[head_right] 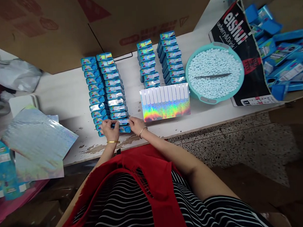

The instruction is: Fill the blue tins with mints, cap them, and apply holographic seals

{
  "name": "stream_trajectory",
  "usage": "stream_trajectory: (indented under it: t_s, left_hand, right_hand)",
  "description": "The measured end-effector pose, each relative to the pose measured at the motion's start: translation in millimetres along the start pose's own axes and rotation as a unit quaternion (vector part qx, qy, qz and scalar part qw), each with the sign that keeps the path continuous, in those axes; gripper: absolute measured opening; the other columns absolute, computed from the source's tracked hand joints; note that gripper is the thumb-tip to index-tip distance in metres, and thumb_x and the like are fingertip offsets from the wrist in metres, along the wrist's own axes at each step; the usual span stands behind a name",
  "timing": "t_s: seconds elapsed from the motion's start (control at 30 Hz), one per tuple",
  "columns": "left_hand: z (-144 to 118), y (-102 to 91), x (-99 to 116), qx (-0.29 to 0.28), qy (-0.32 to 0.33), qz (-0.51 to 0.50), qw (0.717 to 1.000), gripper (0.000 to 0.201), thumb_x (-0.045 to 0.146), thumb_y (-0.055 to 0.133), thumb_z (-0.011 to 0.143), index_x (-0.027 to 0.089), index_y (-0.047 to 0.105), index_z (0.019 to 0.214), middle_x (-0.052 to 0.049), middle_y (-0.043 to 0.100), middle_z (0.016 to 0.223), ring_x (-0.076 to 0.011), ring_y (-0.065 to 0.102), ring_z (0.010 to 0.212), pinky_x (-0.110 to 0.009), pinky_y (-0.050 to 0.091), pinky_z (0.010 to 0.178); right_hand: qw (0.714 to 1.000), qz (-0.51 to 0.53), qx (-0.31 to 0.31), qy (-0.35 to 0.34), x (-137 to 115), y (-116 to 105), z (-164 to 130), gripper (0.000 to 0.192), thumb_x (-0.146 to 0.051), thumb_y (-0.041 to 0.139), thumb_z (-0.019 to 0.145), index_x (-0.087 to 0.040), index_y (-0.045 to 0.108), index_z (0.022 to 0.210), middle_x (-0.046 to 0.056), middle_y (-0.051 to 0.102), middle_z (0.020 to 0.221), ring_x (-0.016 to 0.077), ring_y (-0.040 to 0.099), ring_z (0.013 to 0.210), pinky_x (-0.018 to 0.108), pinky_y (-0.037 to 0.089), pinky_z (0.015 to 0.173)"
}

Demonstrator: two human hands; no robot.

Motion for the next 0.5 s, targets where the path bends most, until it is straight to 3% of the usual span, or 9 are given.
stream_trajectory:
  t_s: [0.1,0.17,0.27,0.4,0.5]
  left_hand:
    - [1,-1.8,0,0.001,-0.003,0.017,1.000,0.017,0.035,0.061,0.080,0.019,0.062,0.087,-0.012,0.057,0.107,-0.0333,0.051,0.106,-0.048,0.036,0.088]
    - [2,-4.3,-3,0.015,-0.028,0.018,0.999,0.029,0.037,0.065,0.077,0.019,0.057,0.098,-0.013,0.057,0.109,-0.0340,0.051,0.108,-0.049,0.037,0.089]
    - [3,-6.9,-7,0.029,-0.058,0.016,0.998,0.046,0.042,0.070,0.072,0.017,0.051,0.106,-0.016,0.055,0.112,-0.0351,0.050,0.110,-0.051,0.037,0.090]
    - [4,-10.1,-10,0.021,-0.064,0.030,0.997,0.051,0.046,0.070,0.072,0.016,0.050,0.109,-0.019,0.052,0.116,-0.0374,0.047,0.114,-0.054,0.037,0.092]
    - [11,-16.3,-10,0.029,-0.068,0.041,0.996,0.056,0.046,0.072,0.070,0.014,0.051,0.110,-0.019,0.051,0.119,-0.0391,0.046,0.116,-0.057,0.037,0.094]
  right_hand:
    - [0.999,0.031,-0.006,0.016,5,6,2,0.026,-0.032,0.045,0.094,-0.019,0.065,0.082,0.002,0.064,0.072,0.0171,0.057,0.070,0.026,0.040,0.066]
    - [0.999,0.040,0.012,0.034,8,6,1,0.023,-0.030,0.048,0.092,-0.018,0.067,0.097,0.001,0.064,0.074,0.0173,0.058,0.071,0.027,0.043,0.068]
    - [0.999,0.000,0.038,0.020,4,5,-4,0.034,-0.021,0.048,0.090,-0.016,0.062,0.120,0.007,0.065,0.091,0.0195,0.059,0.086,0.029,0.046,0.081]
    - [0.996,-0.090,-0.024,0.007,-12,11,-8,0.038,-0.015,0.045,0.091,-0.017,0.060,0.126,0.012,0.062,0.119,0.0235,0.053,0.110,0.034,0.042,0.095]
    - [0.990,-0.108,-0.087,0.010,-29,9,-6,0.034,-0.013,0.046,0.091,-0.017,0.063,0.120,0.012,0.061,0.124,0.0228,0.055,0.111,0.034,0.042,0.094]
Point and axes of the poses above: each hand's wrist, its own z-axis towards the middle knuckle, its own y-axis out of the palm, x = y × z, the point moved 4 cm from there along z, towards the middle knuckle
